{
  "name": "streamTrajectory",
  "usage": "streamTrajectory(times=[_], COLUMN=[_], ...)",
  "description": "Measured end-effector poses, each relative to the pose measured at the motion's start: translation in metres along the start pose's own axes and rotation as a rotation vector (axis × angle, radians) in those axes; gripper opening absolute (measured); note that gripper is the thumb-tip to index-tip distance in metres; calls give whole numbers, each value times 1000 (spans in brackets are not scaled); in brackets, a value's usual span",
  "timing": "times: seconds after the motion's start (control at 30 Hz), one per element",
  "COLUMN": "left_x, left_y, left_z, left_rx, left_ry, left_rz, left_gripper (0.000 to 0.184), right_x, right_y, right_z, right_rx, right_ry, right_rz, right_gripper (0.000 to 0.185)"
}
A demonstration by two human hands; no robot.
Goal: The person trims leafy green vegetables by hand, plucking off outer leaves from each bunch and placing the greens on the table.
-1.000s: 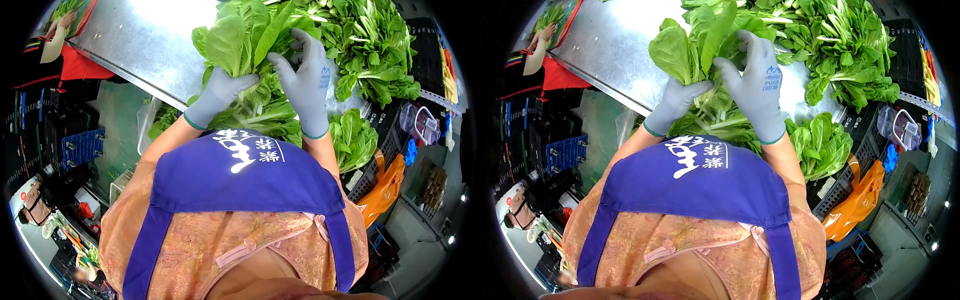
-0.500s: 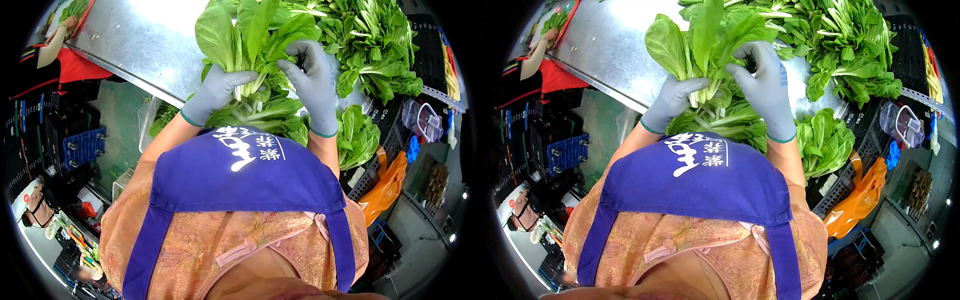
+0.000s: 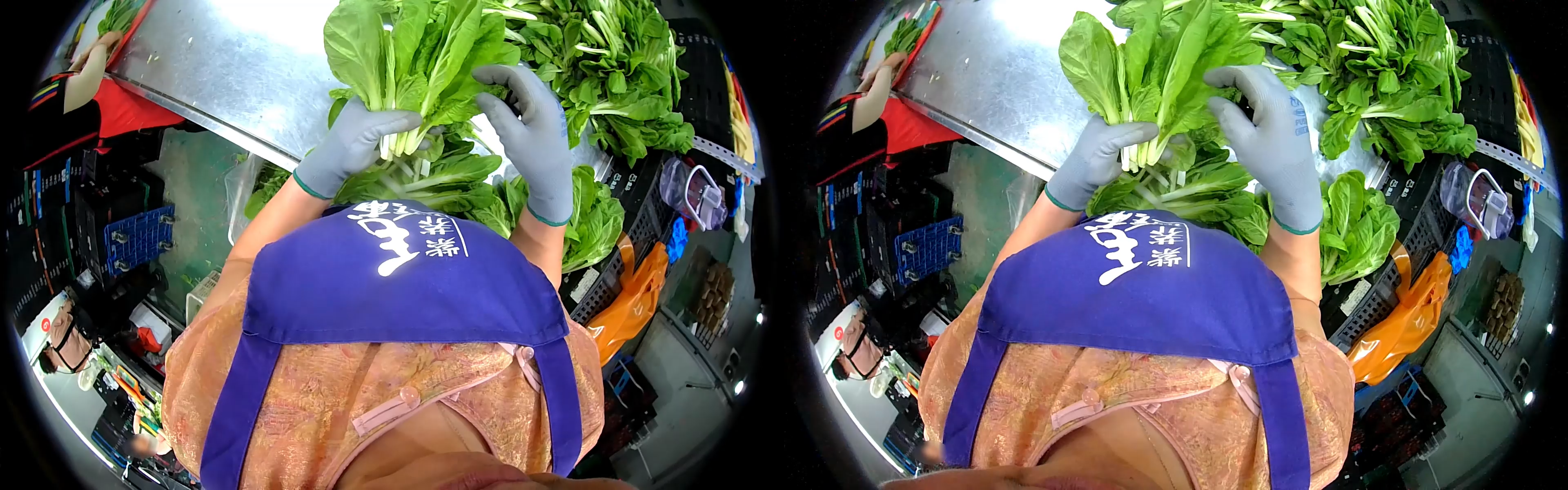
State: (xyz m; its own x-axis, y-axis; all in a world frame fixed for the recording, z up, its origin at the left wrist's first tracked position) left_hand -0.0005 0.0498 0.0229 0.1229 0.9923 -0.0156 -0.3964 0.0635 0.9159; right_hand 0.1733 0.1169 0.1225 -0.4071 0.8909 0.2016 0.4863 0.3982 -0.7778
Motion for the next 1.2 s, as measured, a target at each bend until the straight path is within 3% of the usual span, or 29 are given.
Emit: streamTrajectory(times=[0.07, 0.13, 0.2, 0.3, 0.4, 0.43, 0.47, 0.53, 0.63, 0.67, 0.73, 0.83, 0.9, 0.97, 1.0, 1.1, 1.2], left_x=[0, 2, 4, 5, 3, 1, -2, -4, -5, -4, -1, 3, 7, 8, 8, 9, 11], left_y=[2, 11, 11, 10, 7, 5, 1, -4, -9, -9, -4, 3, 17, 12, 13, 15, 11], left_z=[-9, -3, -1, 2, 5, 5, 6, 1, -11, -10, -2, 4, 10, 6, 7, 8, 5], left_rx=[325, 455, 310, 230, 186, 117, -31, -206, -248, -272, -318, 123, 459, 299, 209, 244, 346], left_ry=[-46, -56, -13, 25, 0, 11, 49, 90, 91, 94, 89, -62, -105, 28, 106, 157, 244], left_rz=[240, 256, 11, -185, -146, -166, -239, -291, -216, -236, -282, 24, 313, 93, -6, -20, -57], left_gripper=[35, 37, 39, 41, 38, 38, 37, 36, 32, 31, 29, 30, 30, 34, 36, 36, 28], right_x=[-1, -2, -3, -6, -5, 1, 0, -6, -11, -16, -19, -25, -21, -17, -17, -17, -19], right_y=[-1, 0, 3, 14, 43, 48, 51, 70, 76, 84, 58, 58, 57, 45, 52, 63, 47], right_z=[-2, -3, -2, 2, -17, -25, -35, -45, -25, -8, 23, 68, 67, 64, 68, 73, 72], right_rx=[-49, -70, -64, 249, 757, 1062, 1122, 1004, -272, -486, 190, 644, 704, 772, 681, 547, 700], right_ry=[-37, -43, -19, 83, 395, 463, 530, 496, 203, 129, -6, -136, -57, 83, 34, -53, -7], right_rz=[12, -15, -80, 22, 181, 83, 82, 79, 77, -39, 180, 429, 409, 381, 395, 413, 416], right_gripper=[23, 21, 18, 13, 11, 12, 13, 19, 38, 53, 49, 41, 39, 30, 28, 21, 19])
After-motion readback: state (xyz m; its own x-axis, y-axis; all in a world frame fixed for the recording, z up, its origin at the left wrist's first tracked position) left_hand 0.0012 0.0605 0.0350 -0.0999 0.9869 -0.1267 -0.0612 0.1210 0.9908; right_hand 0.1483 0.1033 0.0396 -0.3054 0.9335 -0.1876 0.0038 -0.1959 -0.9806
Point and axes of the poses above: each hand's wrist, its own x-axis towards the middle knuckle, its own z-axis out of the palm, y = z × x, the point moved 7 cm from there along x, towards the middle knuckle, and after that the axes turned 4 degrees about y, right-handed, at the moved point
